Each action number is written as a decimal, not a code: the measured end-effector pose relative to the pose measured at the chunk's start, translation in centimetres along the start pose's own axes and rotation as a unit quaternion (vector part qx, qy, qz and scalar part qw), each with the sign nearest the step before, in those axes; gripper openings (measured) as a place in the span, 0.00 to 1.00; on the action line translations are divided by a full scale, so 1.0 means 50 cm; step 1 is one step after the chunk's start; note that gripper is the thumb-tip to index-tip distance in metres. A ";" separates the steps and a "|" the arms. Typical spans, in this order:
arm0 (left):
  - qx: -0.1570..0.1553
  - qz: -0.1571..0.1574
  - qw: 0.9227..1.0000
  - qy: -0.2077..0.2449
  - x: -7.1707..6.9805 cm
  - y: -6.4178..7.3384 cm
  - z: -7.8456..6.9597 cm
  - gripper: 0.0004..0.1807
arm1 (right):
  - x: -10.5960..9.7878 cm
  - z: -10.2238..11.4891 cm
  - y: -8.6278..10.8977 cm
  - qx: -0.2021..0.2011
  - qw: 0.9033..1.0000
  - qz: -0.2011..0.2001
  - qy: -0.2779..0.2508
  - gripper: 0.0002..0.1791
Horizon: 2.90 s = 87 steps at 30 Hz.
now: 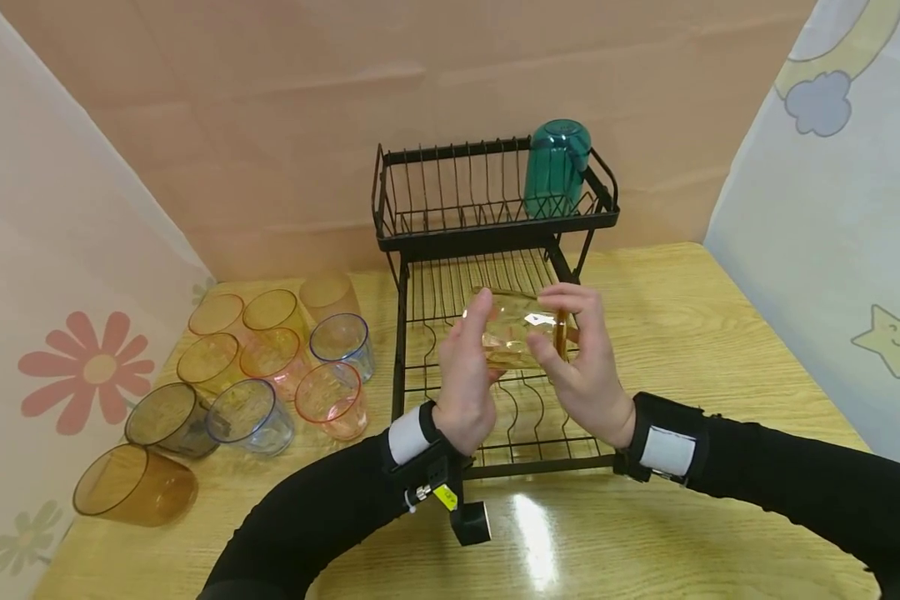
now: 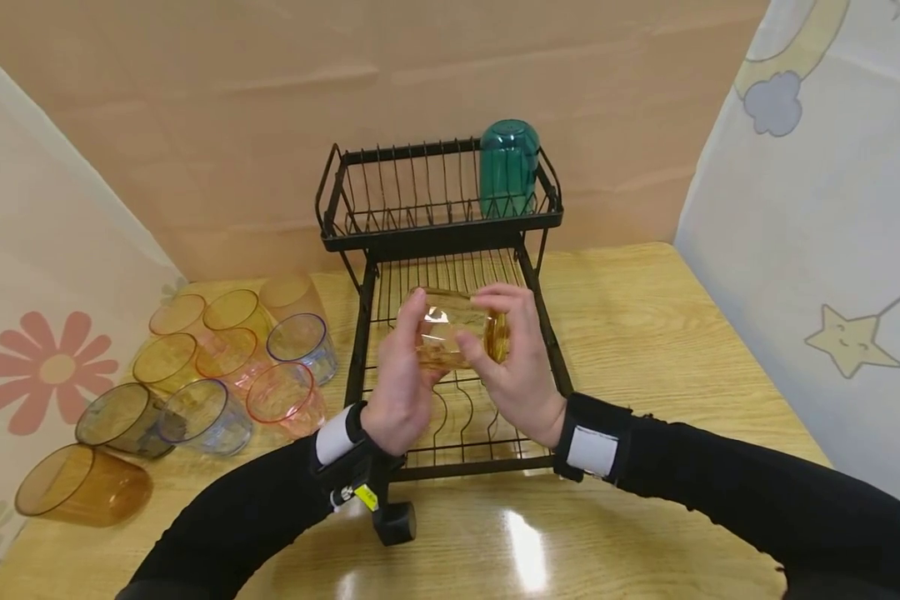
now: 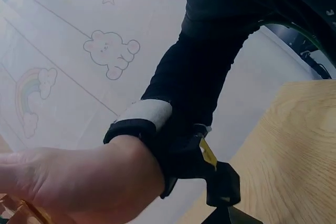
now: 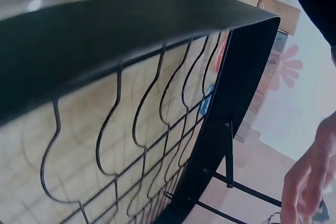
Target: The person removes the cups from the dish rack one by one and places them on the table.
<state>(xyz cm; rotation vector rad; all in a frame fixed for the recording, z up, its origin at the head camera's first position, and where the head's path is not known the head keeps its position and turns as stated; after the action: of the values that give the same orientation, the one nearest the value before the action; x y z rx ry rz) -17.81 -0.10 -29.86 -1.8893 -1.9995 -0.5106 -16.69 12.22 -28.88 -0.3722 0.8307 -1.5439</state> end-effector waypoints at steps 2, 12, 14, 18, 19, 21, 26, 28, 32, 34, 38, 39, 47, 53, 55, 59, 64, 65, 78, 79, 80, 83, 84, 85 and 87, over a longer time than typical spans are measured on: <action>-0.001 0.004 1.000 -0.007 -0.009 0.002 -0.005 0.28 | 0.000 0.003 -0.004 -0.026 0.999 0.016 0.010 0.24; 0.022 0.065 0.993 -0.093 -0.106 0.013 -0.044 0.29 | -0.008 0.045 -0.020 -0.311 0.931 0.160 0.106 0.18; 0.022 0.065 0.988 -0.135 -0.138 0.021 -0.054 0.31 | -0.012 0.049 -0.021 -0.352 0.910 0.187 0.112 0.16; 0.039 0.083 0.973 -0.211 -0.198 0.048 -0.074 0.29 | -0.024 0.047 -0.029 -0.406 0.873 0.227 0.147 0.16; 0.046 0.087 0.969 -0.228 -0.211 0.056 -0.078 0.28 | -0.027 0.044 -0.033 -0.412 0.865 0.237 0.159 0.16; 0.059 0.101 0.960 -0.253 -0.237 0.074 -0.086 0.26 | -0.035 0.035 -0.042 -0.411 0.852 0.265 0.186 0.17; 0.080 0.102 0.939 -0.320 -0.303 0.113 -0.105 0.24 | -0.051 0.006 -0.068 -0.376 0.817 0.335 0.282 0.21; 0.088 0.092 0.928 -0.350 -0.329 0.123 -0.110 0.24 | -0.058 -0.001 -0.081 -0.362 0.800 0.353 0.323 0.23; 0.091 0.060 0.897 -0.428 -0.381 0.137 -0.116 0.27 | -0.073 -0.005 -0.106 -0.337 0.783 0.371 0.369 0.25; 0.090 0.048 0.875 -0.474 -0.406 0.142 -0.121 0.28 | -0.081 -0.004 -0.115 -0.327 0.780 0.373 0.382 0.25; 0.120 0.037 0.814 -0.567 -0.447 0.145 -0.135 0.32 | -0.096 -0.002 -0.128 -0.305 0.781 0.371 0.400 0.24; 0.134 0.033 0.794 -0.591 -0.456 0.144 -0.138 0.33 | -0.100 -0.001 -0.130 -0.300 0.781 0.370 0.404 0.24; 0.194 -0.005 0.675 -0.712 -0.508 0.134 -0.154 0.38 | -0.139 0.004 -0.158 -0.269 0.794 0.338 0.428 0.23; 0.216 -0.015 0.660 -0.719 -0.533 0.127 -0.147 0.39 | -0.165 0.007 -0.180 -0.261 0.810 0.305 0.426 0.22; 0.229 -0.018 0.654 -0.721 -0.538 0.126 -0.145 0.39 | -0.168 0.009 -0.187 -0.267 0.817 0.296 0.416 0.22; 0.253 -0.025 0.644 -0.721 -0.546 0.124 -0.142 0.40 | -0.173 0.016 -0.204 -0.279 0.827 0.282 0.399 0.22; 0.273 -0.027 0.631 -0.726 -0.558 0.120 -0.135 0.42 | -0.187 0.018 -0.229 -0.286 0.830 0.252 0.408 0.25; 0.277 -0.026 0.629 -0.726 -0.561 0.120 -0.134 0.42 | -0.190 0.017 -0.233 -0.284 0.830 0.247 0.413 0.26; 0.221 0.003 0.615 -0.757 -0.584 0.117 -0.132 0.53 | -0.225 0.012 -0.260 -0.239 0.833 0.235 0.441 0.30; 0.207 0.008 0.611 -0.764 -0.585 0.116 -0.133 0.54 | -0.226 0.012 -0.262 -0.238 0.832 0.234 0.443 0.29; 0.196 0.012 0.605 -0.772 -0.586 0.116 -0.135 0.56 | -0.226 0.013 -0.264 -0.237 0.832 0.232 0.445 0.28; 0.181 0.023 0.583 -0.792 -0.584 0.115 -0.142 0.58 | -0.228 0.013 -0.272 -0.226 0.830 0.223 0.458 0.26; 0.184 0.027 0.577 -0.795 -0.582 0.114 -0.146 0.59 | -0.228 0.013 -0.274 -0.219 0.830 0.221 0.462 0.26; 0.190 0.031 0.572 -0.798 -0.579 0.114 -0.151 0.59 | -0.229 0.012 -0.276 -0.210 0.830 0.220 0.468 0.27; 0.201 0.038 0.563 -0.801 -0.573 0.111 -0.160 0.59 | -0.231 0.010 -0.280 -0.187 0.828 0.219 0.481 0.28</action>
<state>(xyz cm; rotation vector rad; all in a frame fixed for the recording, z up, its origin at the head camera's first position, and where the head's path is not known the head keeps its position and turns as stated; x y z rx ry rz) -10.64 -28.76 -36.46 -2.0579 -2.1937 2.3367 -24.53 22.54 -16.20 0.3736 1.8742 -1.0599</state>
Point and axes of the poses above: each hand's wrist, its own y-axis away from the middle knuckle, its own x-axis out of the palm, z = x × y, the point moved 4 cm from there along -y, towards the middle knuckle, and after that the axes turned 6 degrees about x, right-handed, at the moved point
